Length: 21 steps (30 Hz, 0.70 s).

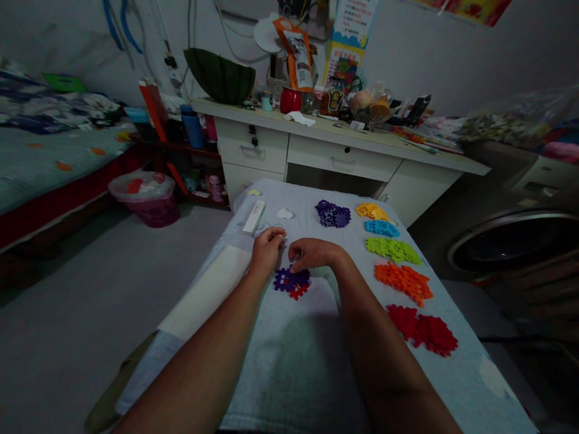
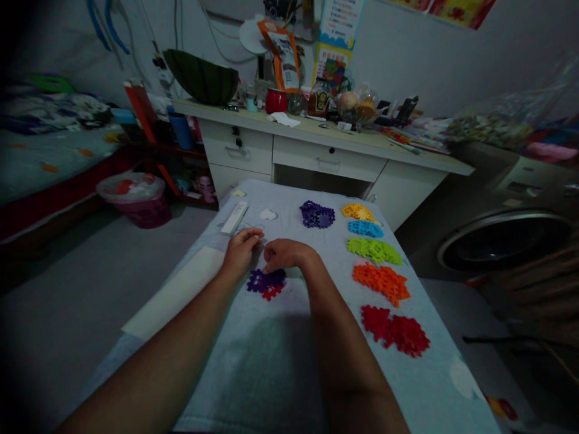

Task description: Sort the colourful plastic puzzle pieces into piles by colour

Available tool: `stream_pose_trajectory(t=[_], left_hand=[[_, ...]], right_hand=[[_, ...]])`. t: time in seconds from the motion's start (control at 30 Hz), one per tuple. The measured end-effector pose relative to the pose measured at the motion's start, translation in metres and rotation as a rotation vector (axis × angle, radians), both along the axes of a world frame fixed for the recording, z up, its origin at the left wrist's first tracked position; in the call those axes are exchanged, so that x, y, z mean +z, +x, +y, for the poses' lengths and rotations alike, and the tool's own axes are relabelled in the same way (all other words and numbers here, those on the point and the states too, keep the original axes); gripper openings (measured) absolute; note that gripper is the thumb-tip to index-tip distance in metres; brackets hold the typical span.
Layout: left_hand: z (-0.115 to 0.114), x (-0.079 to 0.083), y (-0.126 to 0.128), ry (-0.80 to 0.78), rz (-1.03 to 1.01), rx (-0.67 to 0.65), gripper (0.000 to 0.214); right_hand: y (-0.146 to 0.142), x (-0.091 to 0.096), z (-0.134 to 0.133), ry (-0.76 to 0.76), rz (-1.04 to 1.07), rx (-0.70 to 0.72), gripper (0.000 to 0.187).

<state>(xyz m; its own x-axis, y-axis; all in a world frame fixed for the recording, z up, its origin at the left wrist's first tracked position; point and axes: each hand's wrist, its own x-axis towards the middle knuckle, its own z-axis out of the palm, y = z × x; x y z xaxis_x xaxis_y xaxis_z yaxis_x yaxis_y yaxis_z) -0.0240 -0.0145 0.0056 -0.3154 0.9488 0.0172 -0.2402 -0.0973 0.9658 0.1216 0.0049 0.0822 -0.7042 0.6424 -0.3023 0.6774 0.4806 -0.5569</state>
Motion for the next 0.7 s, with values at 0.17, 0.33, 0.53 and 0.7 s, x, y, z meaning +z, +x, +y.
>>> stream_pose_trajectory(t=[0.17,0.33,0.53,0.7], left_hand=[[0.000,0.002,-0.006,-0.014,-0.192,0.068,0.022],[0.003,0.001,-0.009,-0.032,-0.302,0.078,0.022],[0.003,0.002,-0.009,-0.045,-0.322,0.073,0.024],[0.003,0.003,-0.010,-0.043,-0.318,0.056,0.024]], right_hand=[[-0.027,-0.007,-0.015,0.111,-0.144,0.087,0.023],[-0.024,-0.008,-0.013,0.092,-0.121,0.099,0.022],[-0.003,-0.012,0.004,-0.024,0.068,-0.018,0.017],[0.022,-0.026,0.023,-0.132,0.462,-0.310,0.017]])
